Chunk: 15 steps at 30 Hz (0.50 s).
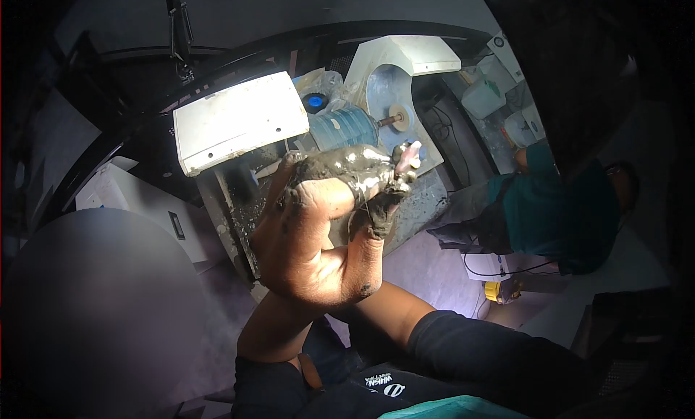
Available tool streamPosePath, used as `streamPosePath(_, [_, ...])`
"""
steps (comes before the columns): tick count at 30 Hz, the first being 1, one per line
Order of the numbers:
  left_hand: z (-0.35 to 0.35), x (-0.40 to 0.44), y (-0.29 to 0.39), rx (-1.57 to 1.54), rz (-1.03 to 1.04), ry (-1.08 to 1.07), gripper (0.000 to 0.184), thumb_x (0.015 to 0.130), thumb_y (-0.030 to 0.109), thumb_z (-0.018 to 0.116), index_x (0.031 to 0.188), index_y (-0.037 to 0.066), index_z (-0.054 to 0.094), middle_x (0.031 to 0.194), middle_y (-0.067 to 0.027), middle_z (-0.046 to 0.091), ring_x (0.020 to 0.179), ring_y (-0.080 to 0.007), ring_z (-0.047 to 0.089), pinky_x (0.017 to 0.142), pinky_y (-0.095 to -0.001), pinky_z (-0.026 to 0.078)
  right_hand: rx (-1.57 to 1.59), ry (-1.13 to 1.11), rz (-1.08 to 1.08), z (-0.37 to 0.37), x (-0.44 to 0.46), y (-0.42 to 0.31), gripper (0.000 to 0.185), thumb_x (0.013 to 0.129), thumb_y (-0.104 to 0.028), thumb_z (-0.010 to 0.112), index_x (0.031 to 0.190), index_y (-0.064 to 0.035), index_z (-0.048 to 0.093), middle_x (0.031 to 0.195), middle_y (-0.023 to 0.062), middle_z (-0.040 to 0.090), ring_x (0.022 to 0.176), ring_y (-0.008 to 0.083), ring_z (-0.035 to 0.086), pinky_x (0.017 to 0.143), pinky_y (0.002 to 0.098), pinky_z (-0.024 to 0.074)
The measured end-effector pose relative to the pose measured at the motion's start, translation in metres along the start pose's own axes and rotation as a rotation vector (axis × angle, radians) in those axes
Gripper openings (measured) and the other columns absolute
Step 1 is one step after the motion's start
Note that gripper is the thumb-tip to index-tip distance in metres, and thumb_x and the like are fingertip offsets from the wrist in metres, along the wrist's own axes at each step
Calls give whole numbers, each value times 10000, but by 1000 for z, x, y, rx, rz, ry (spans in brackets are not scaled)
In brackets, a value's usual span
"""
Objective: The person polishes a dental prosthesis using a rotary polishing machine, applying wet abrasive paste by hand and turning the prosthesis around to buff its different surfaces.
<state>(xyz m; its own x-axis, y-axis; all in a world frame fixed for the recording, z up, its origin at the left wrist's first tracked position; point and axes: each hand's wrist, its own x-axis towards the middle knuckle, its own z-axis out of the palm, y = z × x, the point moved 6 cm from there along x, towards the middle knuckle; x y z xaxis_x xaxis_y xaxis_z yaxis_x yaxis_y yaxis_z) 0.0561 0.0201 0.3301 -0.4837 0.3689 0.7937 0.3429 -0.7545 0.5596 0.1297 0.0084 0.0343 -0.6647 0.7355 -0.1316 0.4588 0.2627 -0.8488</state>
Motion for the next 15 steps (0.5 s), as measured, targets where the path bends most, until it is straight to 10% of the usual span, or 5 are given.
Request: streamPosePath(15, [5,-7,1,-86,-91,-121,132,841,-14,582,856,-61,459,924,-189,589,875,-216,561,863,-344,483,34,89,-51,-18,47,14,372,715,-319,709,972,-53,677,931,199,679,830,339,678,734,418,544])
